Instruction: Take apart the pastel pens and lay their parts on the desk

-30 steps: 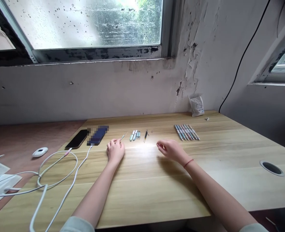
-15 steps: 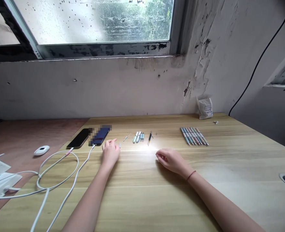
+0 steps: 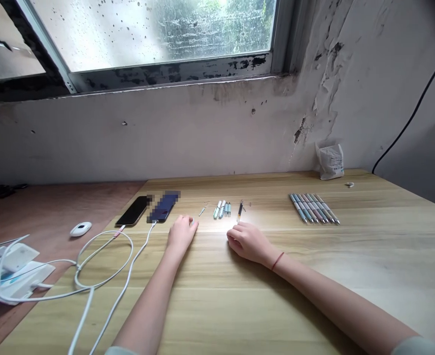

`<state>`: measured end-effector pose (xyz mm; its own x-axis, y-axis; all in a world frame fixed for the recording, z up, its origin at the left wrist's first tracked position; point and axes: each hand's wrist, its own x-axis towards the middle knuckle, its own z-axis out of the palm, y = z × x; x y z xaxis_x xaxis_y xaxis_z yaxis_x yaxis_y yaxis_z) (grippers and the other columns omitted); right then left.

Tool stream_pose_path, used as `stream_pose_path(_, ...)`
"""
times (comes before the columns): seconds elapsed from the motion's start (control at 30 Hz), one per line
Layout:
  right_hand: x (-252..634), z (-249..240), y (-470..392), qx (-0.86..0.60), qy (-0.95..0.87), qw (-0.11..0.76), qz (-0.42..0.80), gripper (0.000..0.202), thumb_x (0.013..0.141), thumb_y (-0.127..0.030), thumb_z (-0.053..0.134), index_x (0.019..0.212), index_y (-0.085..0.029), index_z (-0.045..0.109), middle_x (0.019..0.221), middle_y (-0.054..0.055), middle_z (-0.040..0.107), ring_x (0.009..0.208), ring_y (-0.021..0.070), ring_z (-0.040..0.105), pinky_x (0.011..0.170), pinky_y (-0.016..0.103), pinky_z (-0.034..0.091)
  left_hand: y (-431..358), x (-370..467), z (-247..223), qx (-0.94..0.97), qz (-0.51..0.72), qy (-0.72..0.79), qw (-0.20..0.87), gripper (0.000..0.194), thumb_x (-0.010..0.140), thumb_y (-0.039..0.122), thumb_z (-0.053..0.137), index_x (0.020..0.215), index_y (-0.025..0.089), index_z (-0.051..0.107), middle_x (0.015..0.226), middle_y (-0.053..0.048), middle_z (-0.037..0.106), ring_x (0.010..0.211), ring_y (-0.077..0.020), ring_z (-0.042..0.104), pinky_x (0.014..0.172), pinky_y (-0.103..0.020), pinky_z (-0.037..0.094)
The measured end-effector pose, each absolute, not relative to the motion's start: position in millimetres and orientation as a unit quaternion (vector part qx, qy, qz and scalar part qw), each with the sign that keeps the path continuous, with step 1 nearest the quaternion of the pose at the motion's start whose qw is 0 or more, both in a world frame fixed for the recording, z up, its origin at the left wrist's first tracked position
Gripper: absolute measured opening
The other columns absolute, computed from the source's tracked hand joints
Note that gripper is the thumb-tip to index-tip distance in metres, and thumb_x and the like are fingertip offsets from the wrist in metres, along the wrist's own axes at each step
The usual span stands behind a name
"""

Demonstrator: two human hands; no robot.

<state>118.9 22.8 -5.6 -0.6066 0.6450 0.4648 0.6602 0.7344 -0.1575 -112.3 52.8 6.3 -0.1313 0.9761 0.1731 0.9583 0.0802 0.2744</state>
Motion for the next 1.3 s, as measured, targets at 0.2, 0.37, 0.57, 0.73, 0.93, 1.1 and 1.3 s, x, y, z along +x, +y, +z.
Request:
stream_pose_path(0.2, 96, 24, 74, -0.420, -0.875, 0.240, -0.014, 0.023, 0.088, -0.014, 0.042, 0.084, -0.017, 0.064, 0.080, 0.007, 0.065, 0.074, 0.0166, 0.053, 0.066, 0.026, 0.035, 54, -110, -2, 0.670, 0.229, 0.706, 0.017, 0.026, 0.088, 0.025, 0.039, 0.090, 0.015, 0.062, 0.093, -0.012, 0.062, 0.087, -0.0231, 0.059, 0.079, -0.032, 0.043)
stream_pose_path(0.37, 69, 39, 139, -0.437, -0.886, 0.156, 0.005, 0.031, 0.088, -0.010, 0.040, 0.102, -0.019, 0.066, 0.098, 0.008, 0.068, 0.092, 0.0187, 0.058, 0.071, 0.025, 0.039, 54, -109, -5, 0.619, 0.367, 0.691, 0.070, 0.025, 0.090, 0.028, 0.034, 0.092, 0.017, 0.057, 0.094, -0.011, 0.062, 0.089, -0.0221, 0.059, 0.079, -0.032, 0.044)
stream_pose_path(0.57, 33, 31, 178, -0.404, -0.909, 0.099, 0.020, 0.027, 0.081, -0.009, 0.053, 0.097, -0.020, 0.071, 0.095, 0.009, 0.070, 0.084, 0.0189, 0.063, 0.067, 0.023, 0.040, 51, -109, -9, 0.581, 0.428, 0.680, 0.128, 0.023, 0.090, 0.030, 0.036, 0.096, 0.019, 0.054, 0.087, -0.008, 0.065, 0.085, -0.0206, 0.061, 0.074, -0.031, 0.045)
stream_pose_path(0.73, 26, 21, 190, -0.406, -0.910, 0.077, 0.029, 0.022, 0.078, -0.009, 0.057, 0.087, -0.019, 0.074, 0.086, 0.011, 0.071, 0.079, 0.0205, 0.064, 0.065, 0.024, 0.041, 54, -110, -12, 0.574, 0.454, 0.669, 0.127, 0.021, 0.089, 0.030, 0.039, 0.094, 0.019, 0.056, 0.091, -0.009, 0.065, 0.089, -0.0215, 0.061, 0.077, -0.032, 0.045)
stream_pose_path(0.93, 33, 21, 190, -0.400, -0.911, 0.095, 0.033, 0.019, 0.080, -0.010, 0.056, 0.087, -0.017, 0.072, 0.089, 0.011, 0.069, 0.084, 0.0199, 0.063, 0.069, 0.024, 0.042, 57, -108, -13, 0.574, 0.462, 0.665, 0.123, 0.021, 0.089, 0.030, 0.040, 0.094, 0.018, 0.057, 0.095, -0.009, 0.065, 0.088, -0.0213, 0.060, 0.079, -0.034, 0.045)
stream_pose_path(1.1, 50, 39, 178, -0.416, -0.890, 0.184, 0.034, 0.034, 0.087, -0.006, 0.042, 0.115, -0.016, 0.059, 0.107, 0.013, 0.061, 0.090, 0.0156, 0.060, 0.075, 0.024, 0.044, 56, -109, -11, 0.585, 0.476, 0.645, 0.127, 0.023, 0.088, 0.029, 0.042, 0.096, 0.017, 0.059, 0.097, -0.010, 0.064, 0.083, -0.0191, 0.060, 0.078, -0.033, 0.047)
stream_pose_path(1.3, 110, 29, 101, -0.379, -0.726, 0.474, 0.323, 0.020, 0.084, -0.030, 0.055, 0.096, -0.015, 0.061, 0.089, 0.007, 0.066, 0.081, 0.0155, 0.062, 0.074, 0.028, 0.050, 40, -76, -2, 0.593, 0.496, 0.577, 0.263, 0.027, 0.085, 0.035, 0.050, 0.103, 0.018, 0.059, 0.101, -0.009, 0.066, 0.086, -0.0181, 0.062, 0.078, -0.031, 0.047)
